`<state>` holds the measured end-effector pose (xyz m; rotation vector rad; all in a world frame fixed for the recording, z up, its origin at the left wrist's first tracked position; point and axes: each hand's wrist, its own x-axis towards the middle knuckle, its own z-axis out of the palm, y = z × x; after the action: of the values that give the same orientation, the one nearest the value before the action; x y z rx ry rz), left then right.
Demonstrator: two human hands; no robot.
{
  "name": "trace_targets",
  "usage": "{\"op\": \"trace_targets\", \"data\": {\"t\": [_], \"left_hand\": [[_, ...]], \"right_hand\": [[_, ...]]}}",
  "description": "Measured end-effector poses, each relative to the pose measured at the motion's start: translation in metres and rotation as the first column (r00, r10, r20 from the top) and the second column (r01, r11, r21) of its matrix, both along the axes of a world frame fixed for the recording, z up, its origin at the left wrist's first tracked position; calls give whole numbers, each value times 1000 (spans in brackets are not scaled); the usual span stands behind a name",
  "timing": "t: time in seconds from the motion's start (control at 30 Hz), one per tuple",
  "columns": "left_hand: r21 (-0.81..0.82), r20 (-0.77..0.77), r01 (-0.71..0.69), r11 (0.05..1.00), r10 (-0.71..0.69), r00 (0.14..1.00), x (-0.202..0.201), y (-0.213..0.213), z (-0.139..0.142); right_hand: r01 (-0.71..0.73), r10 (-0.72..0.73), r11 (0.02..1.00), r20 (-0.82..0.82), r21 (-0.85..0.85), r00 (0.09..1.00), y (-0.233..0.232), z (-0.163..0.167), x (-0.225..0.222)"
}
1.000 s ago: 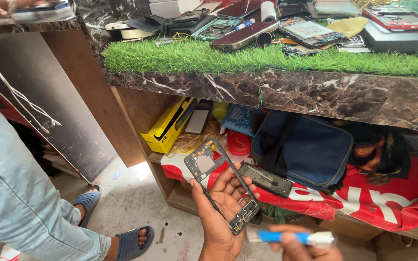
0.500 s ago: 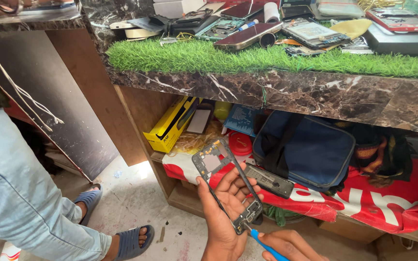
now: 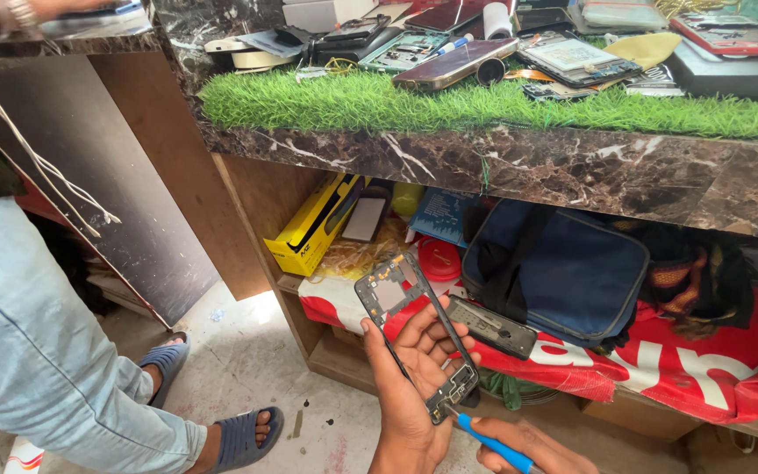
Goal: The person holds a disassembled phone frame and uses a blue-handled screwdriver to pry and work along the edges of the phone midframe, repositioning the frame repeatedly while working around its perimeter at a repair bench.
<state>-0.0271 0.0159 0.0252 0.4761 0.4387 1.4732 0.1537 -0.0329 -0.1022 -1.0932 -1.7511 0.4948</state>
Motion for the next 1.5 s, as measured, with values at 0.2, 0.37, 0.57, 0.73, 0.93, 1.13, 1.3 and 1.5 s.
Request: {"op": "trace_targets", "data": {"t": [0.2,0.37,0.57,0.73,0.93,1.13,1.3,1.5], "left_hand": [[15,-45,9,1000,-8,999,4,0,-1],[11,-43,-13,1000,14,999,2,0,3],[19,-43,-1,1000,2,999,0,-1,5],[17,-60,-9,1000,10,998,0,1,2],[41,-81,-8,999,12,997,0,0,0],[59,-48,2,998,1,999,3,-2,4],[93,-55,44,995,-39,998,4,-5,7],[87,-76,93,992,-86,993,2,-6,8]], "right_hand": [[-140,-138,918,-630,-370,764,12,-14,28],[-20,-96,978,-529,-209,843,-1,6,22],[-20,-5,993,-210,-120,978,-7,28,-4],[11,-48,983,-203,-181,978,-5,24,-4],[6,-7,1000,-125,-8,992,-6,7,-9],[-289,-169,854,-756,-433,633,7,10,19],[-271,-13,914,-689,-302,725,-1,0,8],[-25,-49,973,-311,-229,949,-3,6,11]]}}
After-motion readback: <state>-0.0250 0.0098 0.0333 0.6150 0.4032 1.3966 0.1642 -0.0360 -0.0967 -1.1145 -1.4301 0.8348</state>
